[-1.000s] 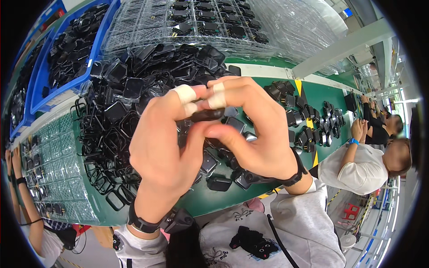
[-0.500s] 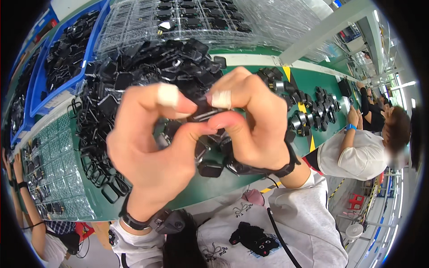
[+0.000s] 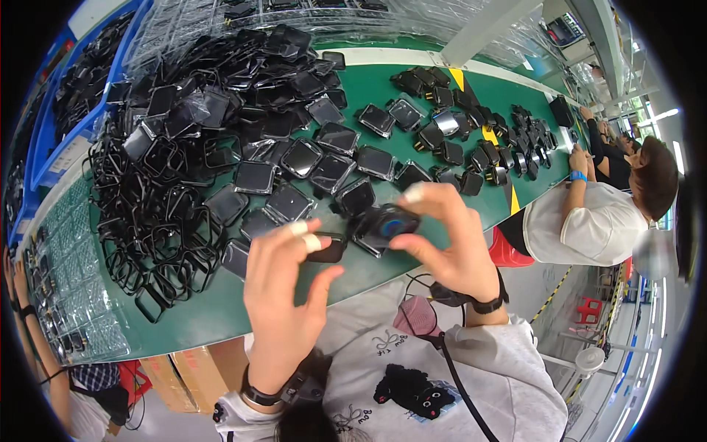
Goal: Inspecting and assembling components of smartwatches on a production line.
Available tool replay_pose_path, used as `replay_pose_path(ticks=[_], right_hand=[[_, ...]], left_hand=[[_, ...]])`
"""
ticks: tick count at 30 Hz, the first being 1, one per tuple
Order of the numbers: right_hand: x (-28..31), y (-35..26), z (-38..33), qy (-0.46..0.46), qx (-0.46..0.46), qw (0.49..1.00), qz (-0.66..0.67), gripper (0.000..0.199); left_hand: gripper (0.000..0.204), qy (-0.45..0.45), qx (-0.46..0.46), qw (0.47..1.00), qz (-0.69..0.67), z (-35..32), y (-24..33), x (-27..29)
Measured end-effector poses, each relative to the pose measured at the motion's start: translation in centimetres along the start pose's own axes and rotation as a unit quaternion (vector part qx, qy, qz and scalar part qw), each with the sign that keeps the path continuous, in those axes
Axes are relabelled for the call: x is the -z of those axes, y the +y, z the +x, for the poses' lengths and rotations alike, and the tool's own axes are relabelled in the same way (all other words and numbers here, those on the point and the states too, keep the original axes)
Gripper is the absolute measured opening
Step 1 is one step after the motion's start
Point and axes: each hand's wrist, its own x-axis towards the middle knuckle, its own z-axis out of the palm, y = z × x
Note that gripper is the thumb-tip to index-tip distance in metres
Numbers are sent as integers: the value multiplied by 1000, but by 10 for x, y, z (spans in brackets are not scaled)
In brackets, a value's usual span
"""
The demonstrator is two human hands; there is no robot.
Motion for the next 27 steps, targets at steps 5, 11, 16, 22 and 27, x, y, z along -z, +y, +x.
replay_pose_path(ticks=[5, 11, 16, 22, 27], right_hand=[[2, 33, -22, 79, -29, 991, -105, 44], [-10, 34, -20, 89, -22, 971, -220, 37], [10, 35, 5, 135, -22, 968, -211, 38], [32, 39, 9, 75, -131, 950, -272, 47], [38, 32, 19, 79, -174, 958, -214, 41]], left_hand=[[40, -70, -13, 993, 96, -8, -4, -13], [36, -174, -134, 970, 107, 13, -3, -44], [38, -225, -113, 960, 122, 22, -3, -46], [40, -230, -30, 972, 22, 32, 2, -35], [56, -145, 106, 931, -319, 32, 4, -36]])
